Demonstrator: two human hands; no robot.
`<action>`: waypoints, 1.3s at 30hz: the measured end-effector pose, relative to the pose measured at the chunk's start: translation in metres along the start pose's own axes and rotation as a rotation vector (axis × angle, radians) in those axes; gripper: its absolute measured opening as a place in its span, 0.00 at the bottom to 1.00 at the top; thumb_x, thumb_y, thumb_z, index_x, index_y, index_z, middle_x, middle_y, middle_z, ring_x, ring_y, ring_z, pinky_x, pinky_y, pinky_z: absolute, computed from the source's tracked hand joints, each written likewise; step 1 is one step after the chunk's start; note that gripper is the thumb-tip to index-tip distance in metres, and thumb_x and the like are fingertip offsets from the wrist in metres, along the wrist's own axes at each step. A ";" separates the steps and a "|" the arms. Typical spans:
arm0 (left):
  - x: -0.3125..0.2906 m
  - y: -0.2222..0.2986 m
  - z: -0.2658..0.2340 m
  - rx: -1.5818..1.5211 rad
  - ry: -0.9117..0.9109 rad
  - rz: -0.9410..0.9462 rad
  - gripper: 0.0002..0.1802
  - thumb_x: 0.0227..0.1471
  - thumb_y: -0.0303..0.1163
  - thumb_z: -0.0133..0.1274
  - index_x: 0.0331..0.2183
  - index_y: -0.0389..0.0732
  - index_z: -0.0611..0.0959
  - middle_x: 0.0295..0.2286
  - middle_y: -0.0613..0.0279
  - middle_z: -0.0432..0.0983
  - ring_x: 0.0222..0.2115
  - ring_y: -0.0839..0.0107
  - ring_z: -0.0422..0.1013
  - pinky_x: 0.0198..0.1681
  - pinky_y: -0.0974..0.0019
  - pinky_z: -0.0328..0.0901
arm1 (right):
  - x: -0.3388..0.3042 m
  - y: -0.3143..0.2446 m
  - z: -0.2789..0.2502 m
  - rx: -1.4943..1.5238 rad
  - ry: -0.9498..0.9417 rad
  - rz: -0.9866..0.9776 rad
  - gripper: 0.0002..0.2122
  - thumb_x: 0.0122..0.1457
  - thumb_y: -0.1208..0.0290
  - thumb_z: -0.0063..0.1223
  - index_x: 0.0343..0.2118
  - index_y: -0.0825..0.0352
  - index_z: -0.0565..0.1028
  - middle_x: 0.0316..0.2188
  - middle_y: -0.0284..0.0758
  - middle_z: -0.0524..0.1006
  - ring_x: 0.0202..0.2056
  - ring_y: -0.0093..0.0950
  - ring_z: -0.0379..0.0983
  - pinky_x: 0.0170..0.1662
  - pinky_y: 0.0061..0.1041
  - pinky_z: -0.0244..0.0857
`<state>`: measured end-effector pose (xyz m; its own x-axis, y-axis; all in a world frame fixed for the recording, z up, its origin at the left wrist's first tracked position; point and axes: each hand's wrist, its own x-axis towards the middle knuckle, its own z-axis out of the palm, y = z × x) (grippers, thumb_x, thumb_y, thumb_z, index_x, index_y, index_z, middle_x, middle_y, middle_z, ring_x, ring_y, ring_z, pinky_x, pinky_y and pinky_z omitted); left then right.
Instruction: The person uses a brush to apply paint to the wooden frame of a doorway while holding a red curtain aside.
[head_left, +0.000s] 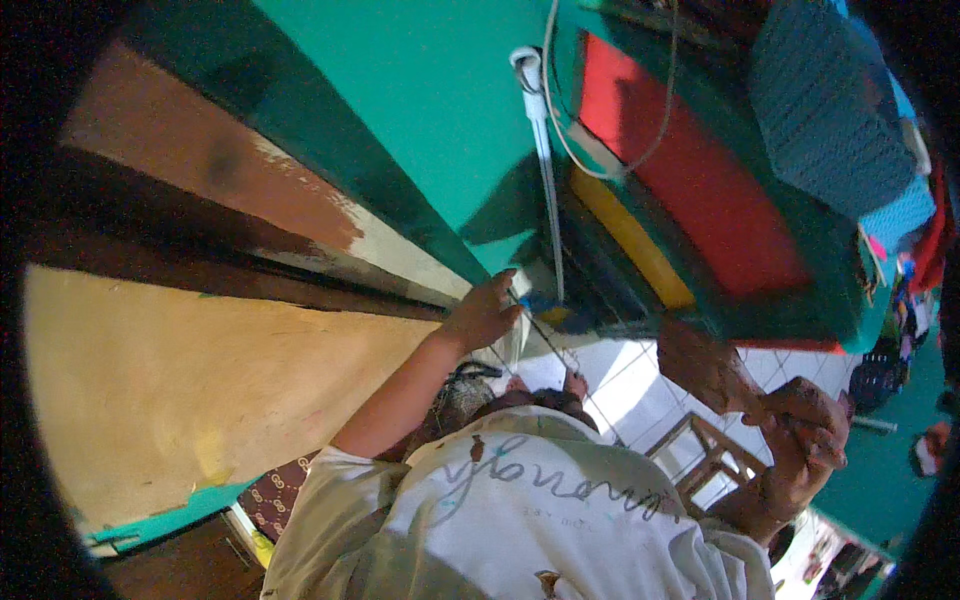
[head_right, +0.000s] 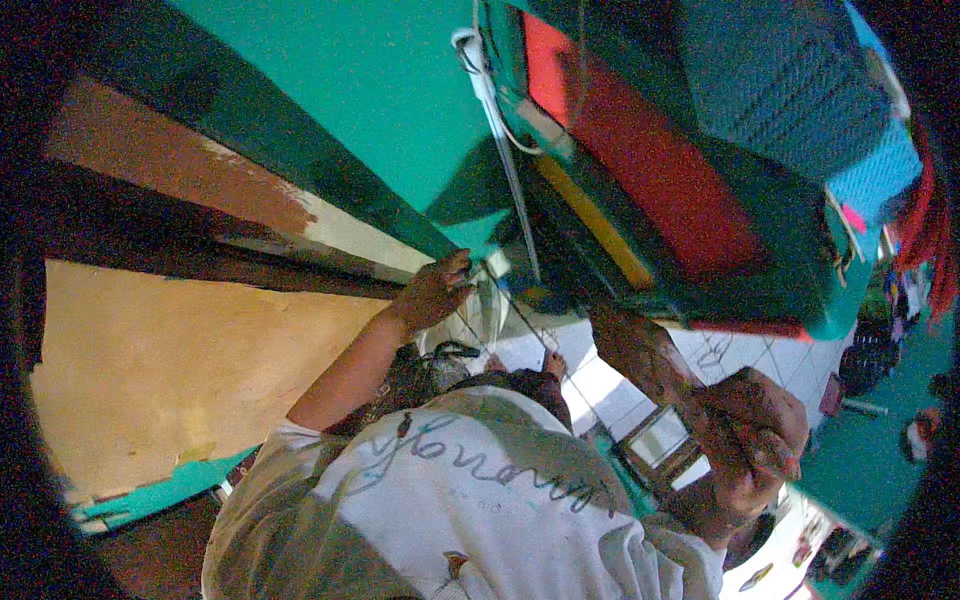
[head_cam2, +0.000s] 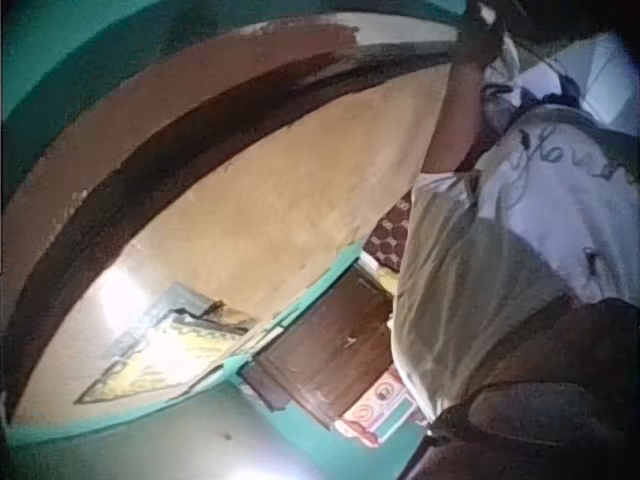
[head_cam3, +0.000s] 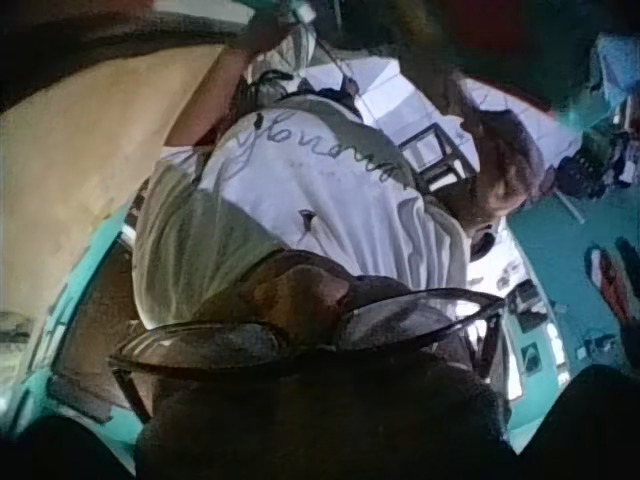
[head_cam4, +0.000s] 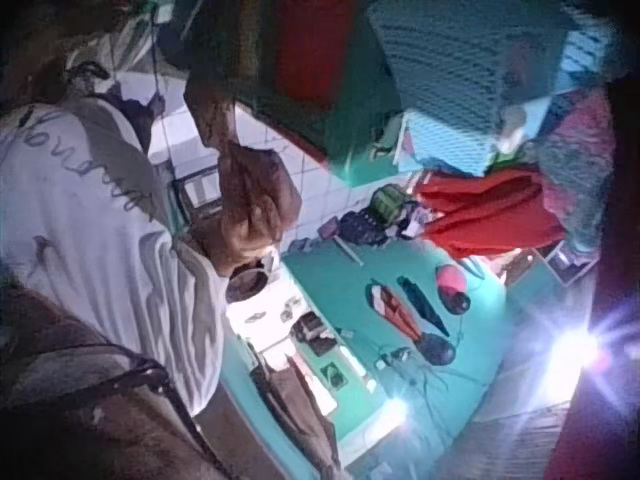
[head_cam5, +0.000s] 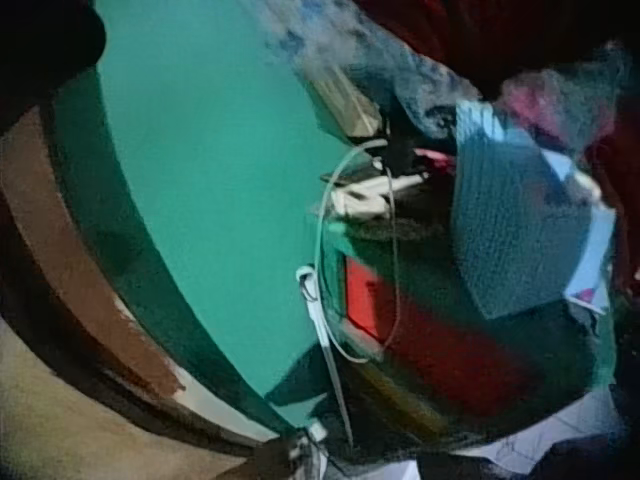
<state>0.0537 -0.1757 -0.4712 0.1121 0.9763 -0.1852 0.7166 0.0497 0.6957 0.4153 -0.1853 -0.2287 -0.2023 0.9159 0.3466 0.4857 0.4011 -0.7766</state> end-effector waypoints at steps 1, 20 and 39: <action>-0.008 -0.002 -0.004 -0.034 -0.085 -0.054 0.35 0.52 0.36 0.52 0.58 0.39 0.57 0.49 0.45 0.68 0.46 0.52 0.70 0.50 0.57 0.65 | 0.001 -0.004 0.005 -0.090 -0.024 0.056 0.09 0.38 0.71 0.58 0.20 0.72 0.74 0.17 0.38 0.73 0.16 0.28 0.68 0.20 0.27 0.60; -0.096 -0.034 0.022 0.087 -0.347 -0.323 0.23 0.48 0.27 0.50 0.49 0.37 0.72 0.37 0.44 0.76 0.39 0.53 0.74 0.42 0.60 0.67 | -0.106 0.064 -0.227 -0.683 0.576 0.532 0.13 0.61 0.64 0.48 0.32 0.70 0.76 0.23 0.28 0.73 0.24 0.15 0.63 0.24 0.18 0.52; -0.083 -0.044 0.039 0.254 -0.452 -0.136 0.26 0.48 0.31 0.53 0.49 0.31 0.70 0.45 0.39 0.71 0.45 0.50 0.71 0.48 0.58 0.65 | -0.304 0.170 -0.336 -1.219 1.036 1.379 0.35 0.49 0.37 0.49 0.30 0.77 0.78 0.32 0.54 0.77 0.38 0.48 0.75 0.41 0.41 0.66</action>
<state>0.0393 -0.2675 -0.5133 0.2517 0.7735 -0.5817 0.8829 0.0625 0.4653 0.8448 -0.3997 -0.2899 0.9086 0.0318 0.4164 0.1349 -0.9660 -0.2206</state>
